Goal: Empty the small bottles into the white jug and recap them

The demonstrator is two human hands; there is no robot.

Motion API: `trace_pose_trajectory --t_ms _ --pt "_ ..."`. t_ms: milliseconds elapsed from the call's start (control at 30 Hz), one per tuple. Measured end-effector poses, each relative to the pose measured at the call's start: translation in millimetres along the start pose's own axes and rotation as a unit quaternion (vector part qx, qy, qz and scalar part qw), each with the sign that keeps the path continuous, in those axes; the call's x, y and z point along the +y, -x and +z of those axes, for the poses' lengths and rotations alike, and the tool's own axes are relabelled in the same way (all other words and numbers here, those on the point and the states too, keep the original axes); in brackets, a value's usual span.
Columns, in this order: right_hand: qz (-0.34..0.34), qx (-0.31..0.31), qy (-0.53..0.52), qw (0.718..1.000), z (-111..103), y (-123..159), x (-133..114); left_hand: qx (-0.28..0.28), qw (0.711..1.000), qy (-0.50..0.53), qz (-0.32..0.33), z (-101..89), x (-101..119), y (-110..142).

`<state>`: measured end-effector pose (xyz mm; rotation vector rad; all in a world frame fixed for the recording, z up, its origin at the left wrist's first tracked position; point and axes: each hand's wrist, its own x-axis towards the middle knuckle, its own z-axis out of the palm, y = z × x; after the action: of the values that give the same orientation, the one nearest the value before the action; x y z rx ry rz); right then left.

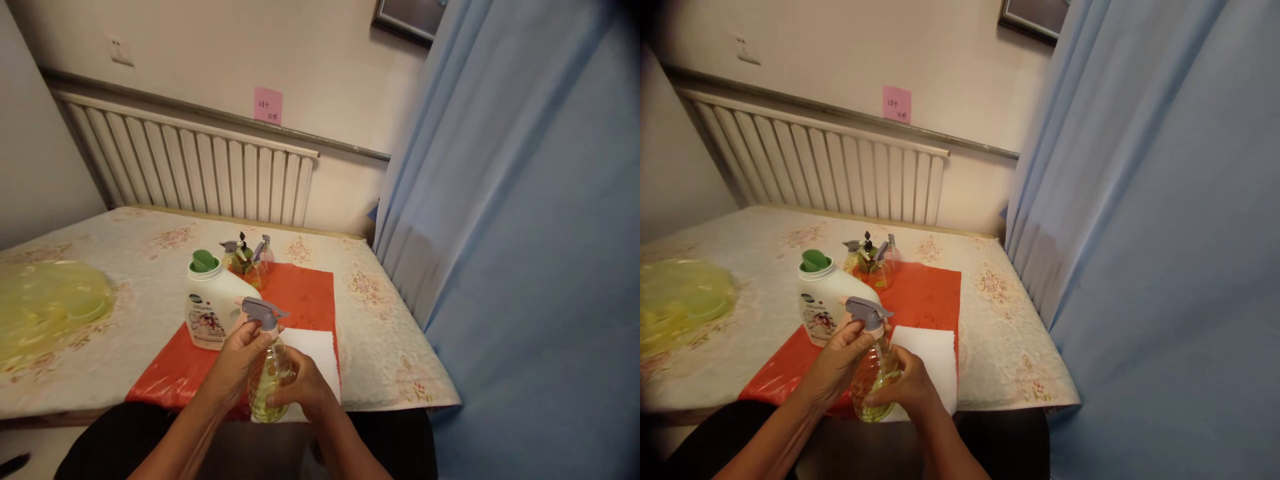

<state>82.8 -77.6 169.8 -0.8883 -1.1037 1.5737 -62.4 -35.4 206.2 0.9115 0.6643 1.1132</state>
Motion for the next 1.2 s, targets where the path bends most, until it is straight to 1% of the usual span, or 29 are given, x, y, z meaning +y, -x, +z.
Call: trace_pose_trajectory --t_ms 67,233,300,400,533,667,767,900,1000,1100,1200 --pt "0.006 0.001 -0.005 1.000 -0.3 0.2 1.0 0.002 1.000 -0.001 -0.002 1.5 0.2 0.1" --pt "0.010 -0.001 -0.031 0.999 -1.1 -0.3 1.4 -0.030 0.999 0.003 -0.019 1.2 4.8 -0.1" --pt "0.007 -0.002 -0.034 0.999 -1.8 -0.7 1.1 -0.023 1.000 0.002 -0.019 1.5 6.0 -0.4" --pt "0.007 0.008 -0.020 1.000 -3.2 -0.7 1.4 -0.004 1.000 -0.002 -0.001 3.8 5.2 0.3" --pt "0.006 0.022 0.024 0.999 -4.4 0.0 1.2 0.000 1.000 -0.013 0.021 6.6 1.3 1.0" --pt "0.001 0.021 0.041 0.999 -4.9 0.4 0.2 -0.001 0.999 -0.020 0.039 3.8 -0.1 -3.0" --pt "0.009 0.025 0.040 0.999 -5.3 0.5 1.9 -0.007 1.000 -0.005 0.013 -1.0 1.3 -6.2" --pt "0.014 0.008 0.006 1.000 -4.8 0.6 4.7 -0.010 0.999 0.023 -0.028 -4.4 2.8 -4.3" --pt "0.013 0.003 0.000 1.000 -3.7 0.4 3.7 -0.006 0.999 0.034 -0.024 -2.7 2.1 -1.0" --pt "0.011 0.011 0.019 1.000 -3.1 0.9 2.2 0.004 1.000 0.021 -0.013 -1.2 1.1 -0.5" --pt "0.011 0.012 0.020 1.000 -2.9 2.0 3.5 0.006 1.000 0.021 -0.016 -3.4 2.4 -1.4"
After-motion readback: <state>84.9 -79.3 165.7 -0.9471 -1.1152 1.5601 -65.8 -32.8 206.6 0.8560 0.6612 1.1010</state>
